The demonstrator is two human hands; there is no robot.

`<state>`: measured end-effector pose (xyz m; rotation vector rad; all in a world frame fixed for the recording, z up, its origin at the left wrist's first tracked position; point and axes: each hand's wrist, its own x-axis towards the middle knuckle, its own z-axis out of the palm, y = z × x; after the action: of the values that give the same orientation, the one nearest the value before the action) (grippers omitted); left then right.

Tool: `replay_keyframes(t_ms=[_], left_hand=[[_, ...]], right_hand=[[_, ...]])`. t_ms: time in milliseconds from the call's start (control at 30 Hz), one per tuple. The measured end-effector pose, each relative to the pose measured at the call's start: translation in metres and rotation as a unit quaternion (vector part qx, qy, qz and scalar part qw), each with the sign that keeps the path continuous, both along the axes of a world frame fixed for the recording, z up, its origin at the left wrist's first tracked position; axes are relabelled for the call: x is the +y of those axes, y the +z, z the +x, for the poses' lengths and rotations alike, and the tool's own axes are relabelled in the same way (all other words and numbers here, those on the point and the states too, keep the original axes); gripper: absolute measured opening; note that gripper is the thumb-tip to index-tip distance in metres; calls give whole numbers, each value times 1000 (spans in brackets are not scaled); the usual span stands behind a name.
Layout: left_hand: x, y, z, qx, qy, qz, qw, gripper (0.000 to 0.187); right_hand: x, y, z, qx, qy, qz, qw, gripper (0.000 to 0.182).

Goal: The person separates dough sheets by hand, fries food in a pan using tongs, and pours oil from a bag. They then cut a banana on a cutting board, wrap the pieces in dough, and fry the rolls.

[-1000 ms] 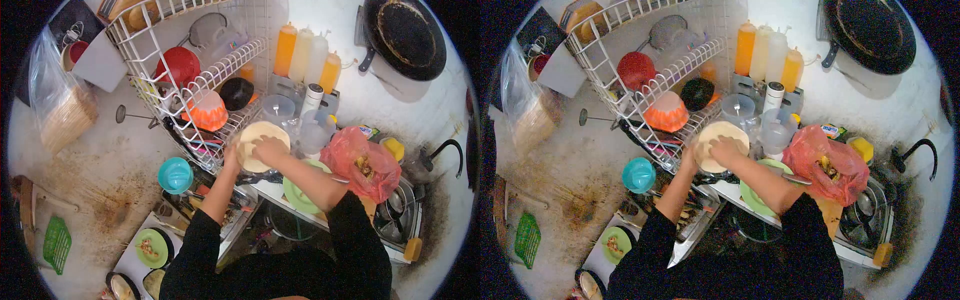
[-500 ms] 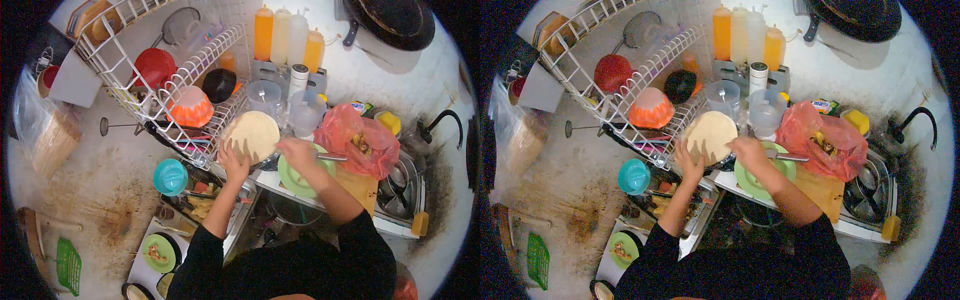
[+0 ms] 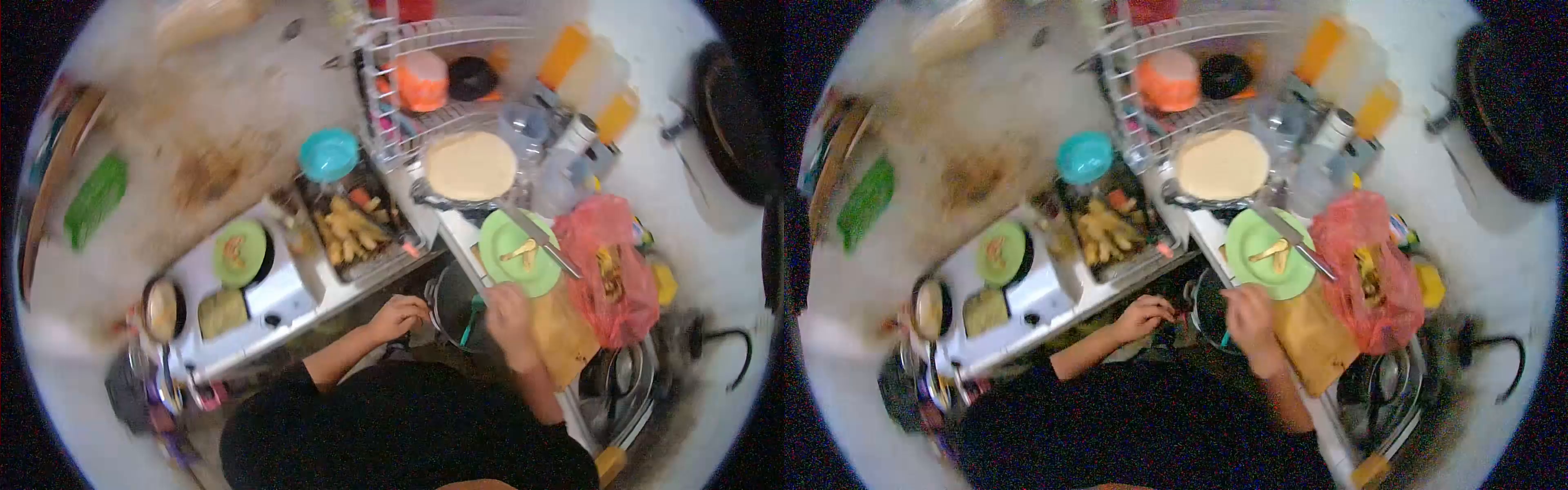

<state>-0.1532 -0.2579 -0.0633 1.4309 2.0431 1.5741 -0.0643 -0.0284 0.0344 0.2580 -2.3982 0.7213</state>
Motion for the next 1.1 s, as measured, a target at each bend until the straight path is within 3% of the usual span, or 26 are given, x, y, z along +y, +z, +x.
replay_keyframes(t_ms=[33, 67, 133, 233, 300, 367, 433, 500, 567, 700, 767, 833, 900, 1033, 1100], left_hand=[[-11, -1, 15, -8, -12, -17, 1000, 21], [-20, 6, 33, 17, 28, 9, 999, 19], [-40, 6, 69, -38, 101, -6, 994, 22], [-71, 10, 117, -91, 195, -50, 975, 24], [-93, 9, 149, -124, 250, -78, 957, 23], [-113, 9, 179, -157, 306, -83, 935, 25], [-134, 11, 214, -189, 363, -102, 906, 27], [-158, 14, 243, -219, 410, -133, 875, 29], [-182, 9, 272, -253, 478, -133, 831, 31], [-217, 1, 318, -311, 569, -35, 760, 29], [-234, 2, 327, -324, 593, -17, 737, 28], [-254, 6, 337, -326, 609, -33, 722, 27], [-281, -4, 340, -332, 627, 0, 705, 27], [-349, -28, 333, -314, 618, 6, 721, 26], [-387, -25, 319, -312, 610, -24, 727, 24]], right_hand=[[-19, -7, -2, -25, 46, -39, 998, 22], [-36, -12, -6, -58, 80, -54, 994, 21], [-59, -45, -19, -135, 128, -106, 977, 13], [-76, -106, -62, -186, 137, -109, 967, 19], [-85, -165, -119, -37, 97, -6, 995, 34], [-100, -143, -158, -302, -4, 16, 953, 53], [-106, -161, -197, -321, -65, 23, 945, 73], [-114, -158, -221, -411, -86, 21, 907, 85], [-117, -191, -251, -437, -109, 5, 893, 87], [-122, -176, -249, -480, -136, 17, 866, 89], [-114, -207, -270, -454, -126, 47, 881, 76], [-114, -164, -247, -466, -100, 64, 877, 64], [-108, -171, -244, -446, -68, 70, 890, 59], [-84, -221, -223, -396, -82, 33, 914, 66], [-88, -218, -176, -321, -112, 14, 940, 71]])
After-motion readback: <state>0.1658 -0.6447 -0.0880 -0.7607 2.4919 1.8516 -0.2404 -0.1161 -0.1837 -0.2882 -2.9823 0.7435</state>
